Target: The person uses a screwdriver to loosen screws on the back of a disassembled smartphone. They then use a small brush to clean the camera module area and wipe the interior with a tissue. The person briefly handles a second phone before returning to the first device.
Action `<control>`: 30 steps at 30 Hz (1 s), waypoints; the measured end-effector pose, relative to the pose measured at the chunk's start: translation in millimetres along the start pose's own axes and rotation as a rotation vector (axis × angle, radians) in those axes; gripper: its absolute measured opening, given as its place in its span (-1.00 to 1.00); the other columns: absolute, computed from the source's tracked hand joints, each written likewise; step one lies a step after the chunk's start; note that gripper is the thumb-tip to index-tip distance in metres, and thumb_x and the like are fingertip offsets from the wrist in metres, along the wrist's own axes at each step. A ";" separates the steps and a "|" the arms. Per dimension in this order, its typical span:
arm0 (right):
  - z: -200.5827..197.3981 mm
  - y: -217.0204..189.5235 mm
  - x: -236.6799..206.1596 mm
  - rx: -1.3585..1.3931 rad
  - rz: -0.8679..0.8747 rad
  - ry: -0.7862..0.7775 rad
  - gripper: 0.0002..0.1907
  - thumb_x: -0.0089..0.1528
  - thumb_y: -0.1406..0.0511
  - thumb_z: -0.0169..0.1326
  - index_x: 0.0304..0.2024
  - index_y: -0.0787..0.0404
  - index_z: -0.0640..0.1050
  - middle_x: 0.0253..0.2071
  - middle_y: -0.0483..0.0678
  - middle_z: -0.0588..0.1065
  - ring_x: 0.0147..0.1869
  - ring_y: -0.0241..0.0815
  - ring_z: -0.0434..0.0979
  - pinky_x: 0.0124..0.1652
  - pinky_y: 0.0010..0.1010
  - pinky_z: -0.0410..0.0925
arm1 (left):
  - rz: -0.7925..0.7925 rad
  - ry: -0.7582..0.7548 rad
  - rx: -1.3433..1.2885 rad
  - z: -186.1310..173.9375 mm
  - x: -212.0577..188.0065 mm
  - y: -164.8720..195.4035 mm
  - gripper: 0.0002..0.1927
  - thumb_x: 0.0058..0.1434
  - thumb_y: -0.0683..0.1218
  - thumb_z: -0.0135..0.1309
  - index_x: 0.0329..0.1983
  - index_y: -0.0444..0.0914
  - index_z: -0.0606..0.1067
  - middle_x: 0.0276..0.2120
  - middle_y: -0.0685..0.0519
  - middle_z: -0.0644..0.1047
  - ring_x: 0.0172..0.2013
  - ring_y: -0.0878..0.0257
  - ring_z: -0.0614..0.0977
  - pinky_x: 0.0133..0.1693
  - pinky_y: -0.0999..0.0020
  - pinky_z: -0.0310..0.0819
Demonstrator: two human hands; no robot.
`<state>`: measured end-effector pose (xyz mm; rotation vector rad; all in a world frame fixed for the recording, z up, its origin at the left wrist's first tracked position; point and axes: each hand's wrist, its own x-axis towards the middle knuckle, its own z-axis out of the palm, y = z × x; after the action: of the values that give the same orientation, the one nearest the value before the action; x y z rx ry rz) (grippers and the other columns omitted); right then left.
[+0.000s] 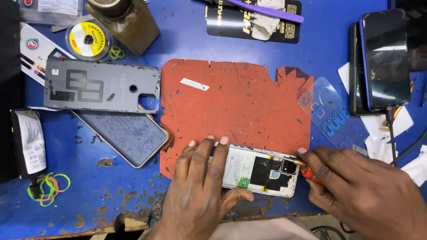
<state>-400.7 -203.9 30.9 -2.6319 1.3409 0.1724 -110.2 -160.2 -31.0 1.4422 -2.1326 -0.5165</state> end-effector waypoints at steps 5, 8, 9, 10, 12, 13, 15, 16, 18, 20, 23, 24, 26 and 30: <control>-2.0 -9.4 7.2 -0.026 -0.028 0.024 -0.41 0.04 0.15 0.27 0.11 0.21 0.62 -0.09 -0.08 0.59 -0.23 -0.26 0.59 -0.38 -0.39 0.47 | -0.009 0.001 -0.013 -2.3 -2.1 -3.2 0.03 0.19 0.35 0.09 0.44 -0.44 0.08 0.14 -0.36 0.32 0.16 -0.25 0.41 0.23 -0.22 0.28; -3.5 -13.7 12.1 -0.029 -0.037 0.016 -0.39 0.04 0.11 0.27 0.11 0.21 0.61 -0.07 -0.06 0.59 -0.21 -0.25 0.59 -0.36 -0.39 0.48 | -0.016 -0.002 -0.021 -3.5 -4.0 -4.8 0.03 0.19 0.35 0.10 0.45 -0.42 0.07 0.13 -0.37 0.31 0.13 -0.27 0.41 0.21 -0.23 0.29; -4.0 -15.1 13.6 -0.030 -0.043 0.015 -0.39 0.04 0.09 0.27 0.11 0.21 0.61 -0.06 -0.05 0.59 -0.21 -0.25 0.59 -0.34 -0.39 0.48 | -0.017 -0.005 -0.022 -3.9 -4.7 -5.1 0.03 0.19 0.35 0.10 0.45 -0.41 0.07 0.12 -0.37 0.31 0.11 -0.28 0.42 0.21 -0.23 0.30; -4.7 -16.7 14.8 -0.029 -0.038 0.016 -0.38 0.03 0.10 0.26 0.11 0.22 0.61 -0.07 -0.06 0.59 -0.20 -0.24 0.59 -0.34 -0.39 0.48 | -0.020 -0.002 -0.025 -4.3 -5.3 -5.4 0.03 0.19 0.35 0.10 0.45 -0.41 0.06 0.11 -0.37 0.30 0.10 -0.28 0.42 0.20 -0.24 0.31; -6.2 -20.2 16.5 -0.027 -0.026 0.019 -0.37 0.03 0.11 0.26 0.12 0.24 0.61 -0.09 -0.09 0.59 -0.20 -0.23 0.59 -0.34 -0.38 0.47 | -0.026 0.004 -0.030 -4.8 -6.2 -6.1 0.03 0.19 0.36 0.10 0.46 -0.40 0.06 0.10 -0.37 0.30 0.08 -0.29 0.43 0.20 -0.25 0.32; -6.8 -21.9 17.1 -0.031 -0.024 0.032 -0.38 0.03 0.12 0.26 0.11 0.23 0.62 -0.10 -0.10 0.59 -0.20 -0.23 0.59 -0.33 -0.38 0.46 | -0.025 0.003 -0.032 -5.3 -6.8 -6.6 0.03 0.19 0.35 0.09 0.46 -0.40 0.06 0.10 -0.36 0.30 0.07 -0.28 0.43 0.20 -0.25 0.32; -7.6 -23.4 19.3 -0.038 -0.025 0.059 -0.41 0.04 0.13 0.26 0.09 0.23 0.62 -0.10 -0.11 0.59 -0.19 -0.24 0.59 -0.31 -0.39 0.46 | -0.028 0.004 -0.032 -6.4 -7.5 -8.6 0.02 0.20 0.35 0.09 0.46 -0.39 0.07 0.09 -0.35 0.31 0.06 -0.25 0.44 0.20 -0.25 0.33; -7.8 -23.4 20.1 -0.047 -0.021 0.059 -0.42 0.03 0.15 0.27 0.08 0.23 0.62 -0.11 -0.10 0.59 -0.21 -0.25 0.59 -0.31 -0.38 0.46 | -0.020 -0.005 -0.032 -7.1 -7.7 -10.0 0.02 0.21 0.35 0.08 0.46 -0.41 0.06 0.09 -0.35 0.31 0.08 -0.25 0.45 0.20 -0.25 0.33; -9.4 -20.1 21.7 -0.067 -0.016 0.060 -0.43 0.00 0.19 0.28 0.06 0.25 0.62 -0.14 -0.08 0.59 -0.25 -0.26 0.59 -0.32 -0.37 0.46 | -0.006 -0.020 -0.031 -7.9 -7.1 -13.8 0.02 0.22 0.35 0.06 0.46 -0.44 0.05 0.09 -0.34 0.31 0.10 -0.25 0.45 0.21 -0.25 0.32; -8.9 -15.0 23.9 -0.038 -0.027 0.026 -0.41 -0.01 0.24 0.27 0.09 0.26 0.62 -0.15 -0.07 0.58 -0.22 -0.27 0.61 -0.31 -0.42 0.48 | -0.003 -0.022 -0.022 -8.8 -6.8 -16.3 0.02 0.23 0.35 0.05 0.45 -0.45 0.05 0.08 -0.35 0.31 0.09 -0.24 0.45 0.20 -0.25 0.32; -7.1 -13.2 22.5 -0.039 -0.019 -0.018 -0.42 -0.01 0.29 0.26 0.11 0.21 0.63 -0.17 -0.10 0.59 -0.27 -0.30 0.61 -0.34 -0.41 0.48 | 0.006 -0.004 -0.005 -8.9 -5.3 -18.8 0.01 0.24 0.35 0.04 0.44 -0.45 0.07 0.07 -0.35 0.32 0.08 -0.23 0.44 0.21 -0.23 0.33; -6.4 -14.7 21.1 -0.048 -0.009 -0.031 -0.42 -0.01 0.30 0.27 0.11 0.18 0.64 -0.17 -0.12 0.59 -0.30 -0.31 0.60 -0.36 -0.40 0.48 | 0.012 0.004 -0.001 -8.8 -5.1 -19.1 0.00 0.24 0.35 0.05 0.44 -0.45 0.07 0.07 -0.35 0.33 0.08 -0.23 0.44 0.21 -0.22 0.33; -7.0 -15.9 19.7 -0.072 -0.058 -0.008 -0.43 -0.01 0.29 0.27 0.10 0.20 0.64 -0.15 -0.09 0.59 -0.30 -0.27 0.58 -0.35 -0.38 0.47 | 0.017 0.017 -0.014 -8.8 -5.5 -18.8 0.00 0.24 0.35 0.05 0.44 -0.45 0.08 0.07 -0.33 0.35 0.09 -0.21 0.45 0.21 -0.21 0.34; -6.0 -26.2 22.0 -0.103 -0.069 0.050 -0.42 -0.01 0.24 0.27 0.09 0.20 0.62 -0.13 -0.10 0.57 -0.23 -0.23 0.60 -0.31 -0.38 0.46 | 0.027 0.033 -0.016 -12.5 -9.0 -20.0 0.00 0.24 0.34 0.06 0.45 -0.47 0.09 0.07 -0.35 0.36 0.09 -0.23 0.46 0.22 -0.21 0.34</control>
<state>-366.4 -207.5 35.6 -2.7813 1.2871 0.1708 -85.1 -159.5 -34.2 1.4023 -2.1143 -0.4945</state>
